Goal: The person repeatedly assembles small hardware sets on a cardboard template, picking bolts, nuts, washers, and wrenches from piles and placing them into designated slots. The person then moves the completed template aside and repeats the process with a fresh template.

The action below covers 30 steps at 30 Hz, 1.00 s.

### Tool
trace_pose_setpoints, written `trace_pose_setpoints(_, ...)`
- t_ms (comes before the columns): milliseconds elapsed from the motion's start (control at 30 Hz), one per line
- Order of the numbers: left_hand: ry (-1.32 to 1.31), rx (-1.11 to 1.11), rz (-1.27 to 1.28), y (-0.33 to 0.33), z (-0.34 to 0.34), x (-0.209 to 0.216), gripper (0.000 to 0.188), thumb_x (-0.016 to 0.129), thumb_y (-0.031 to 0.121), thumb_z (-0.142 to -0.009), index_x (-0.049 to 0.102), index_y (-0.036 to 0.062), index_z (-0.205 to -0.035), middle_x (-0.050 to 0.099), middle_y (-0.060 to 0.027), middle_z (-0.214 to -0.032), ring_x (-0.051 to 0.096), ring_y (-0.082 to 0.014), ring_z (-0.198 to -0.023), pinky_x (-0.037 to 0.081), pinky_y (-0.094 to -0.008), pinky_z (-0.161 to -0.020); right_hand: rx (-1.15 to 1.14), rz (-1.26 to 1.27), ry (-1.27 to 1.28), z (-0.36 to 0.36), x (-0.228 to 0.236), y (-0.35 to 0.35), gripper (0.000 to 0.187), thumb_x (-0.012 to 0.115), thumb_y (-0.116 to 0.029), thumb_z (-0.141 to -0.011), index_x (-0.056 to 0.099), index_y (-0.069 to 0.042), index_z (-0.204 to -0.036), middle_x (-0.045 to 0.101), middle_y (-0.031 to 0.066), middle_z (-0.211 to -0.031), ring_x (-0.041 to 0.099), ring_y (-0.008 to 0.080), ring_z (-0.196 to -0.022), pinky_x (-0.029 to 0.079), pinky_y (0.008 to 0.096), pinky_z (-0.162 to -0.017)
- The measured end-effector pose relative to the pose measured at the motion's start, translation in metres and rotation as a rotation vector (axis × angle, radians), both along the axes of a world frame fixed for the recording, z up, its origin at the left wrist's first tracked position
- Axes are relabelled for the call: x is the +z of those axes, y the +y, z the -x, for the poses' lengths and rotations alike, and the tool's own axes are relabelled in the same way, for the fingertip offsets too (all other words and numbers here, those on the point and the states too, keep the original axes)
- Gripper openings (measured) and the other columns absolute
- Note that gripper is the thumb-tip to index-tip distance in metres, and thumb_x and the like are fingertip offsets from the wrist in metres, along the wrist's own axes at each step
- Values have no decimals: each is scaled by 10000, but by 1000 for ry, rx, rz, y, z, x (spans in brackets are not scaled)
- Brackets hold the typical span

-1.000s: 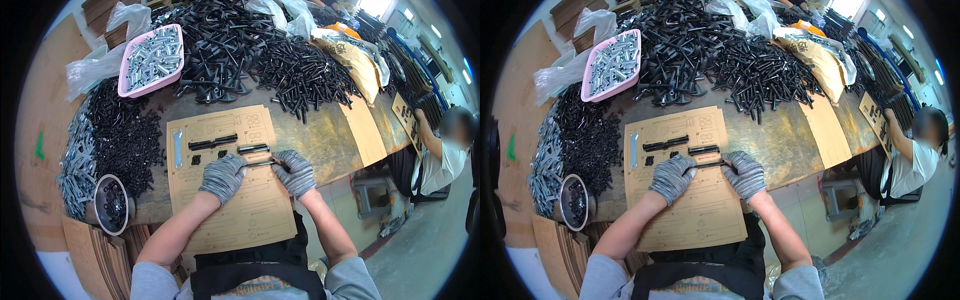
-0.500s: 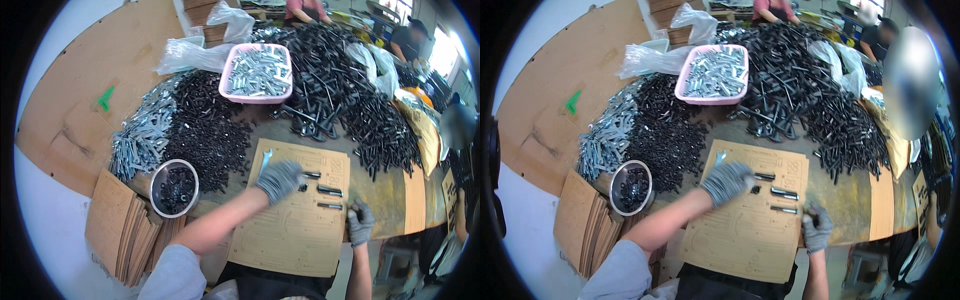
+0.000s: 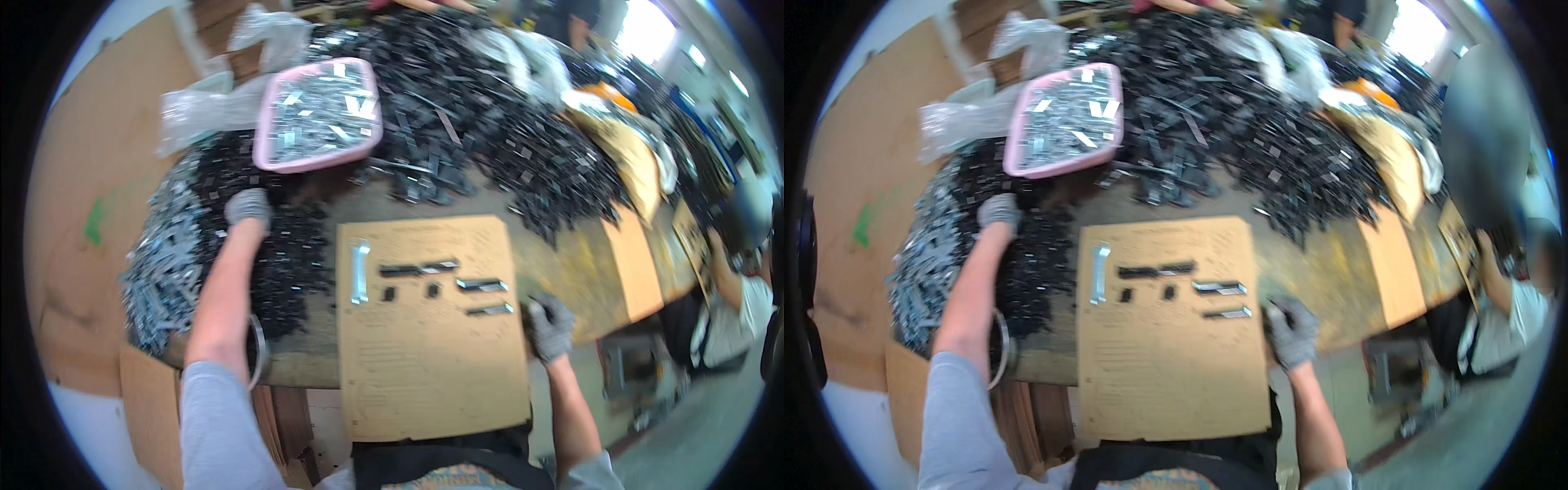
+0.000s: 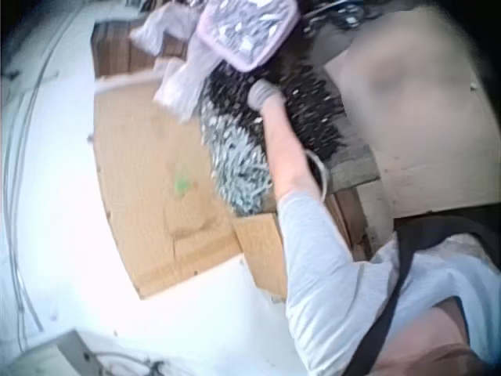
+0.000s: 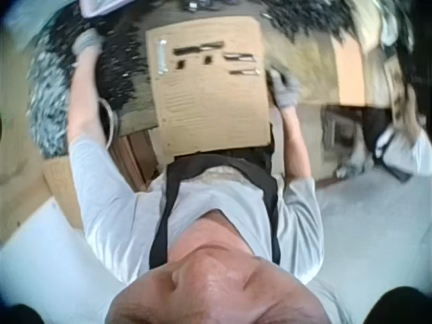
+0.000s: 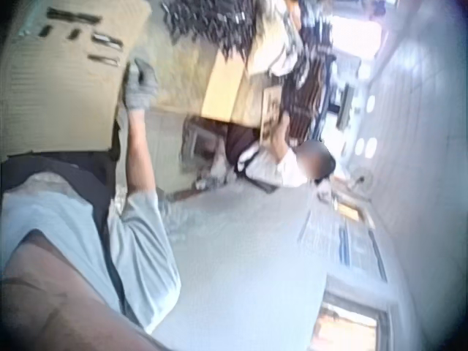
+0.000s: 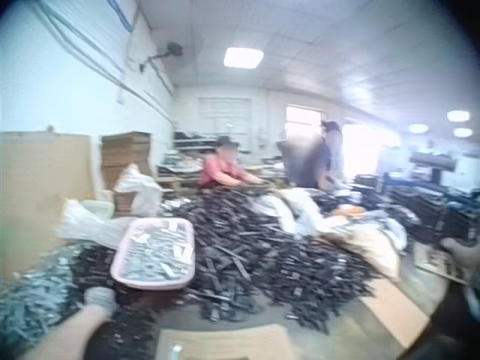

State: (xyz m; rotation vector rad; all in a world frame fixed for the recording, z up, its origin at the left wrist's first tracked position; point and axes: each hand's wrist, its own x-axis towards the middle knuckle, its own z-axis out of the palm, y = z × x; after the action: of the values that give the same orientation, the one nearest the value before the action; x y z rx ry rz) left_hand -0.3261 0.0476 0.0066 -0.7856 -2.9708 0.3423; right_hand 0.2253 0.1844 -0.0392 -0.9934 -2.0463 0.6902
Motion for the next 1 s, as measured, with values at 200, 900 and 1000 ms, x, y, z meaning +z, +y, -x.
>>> trace_pose_setpoints(200,4,-239,-9,-8,-47,49,395,707,338,-721,663,70,-1008,655,-167,-1051,620,-321,-1004,508,-419,-849,-25,251,210,-7,-2,4,202,644,-183,-878,673,-8,-975,660,56,-816,585,115,-724,486,262,-672)
trace_pose_setpoints(900,-861,-548,-689,-174,-316,12,210,653,218,-843,681,44,-957,664,-122,-855,647,-246,-789,510,-337,-716,778,53,-358,49,58,-162,177,634,-246,-830,673,-105,-930,627,89,-787,615,291,-758,500,391,-680)
trace_pose_setpoints(1000,-982,-542,-619,-188,-322,17,251,680,240,-817,676,54,-985,662,-113,-859,645,-233,-780,512,-333,-717,764,-132,-418,47,45,-182,185,643,-260,-821,673,-106,-919,608,75,-750,604,259,-722,489,382,-642)
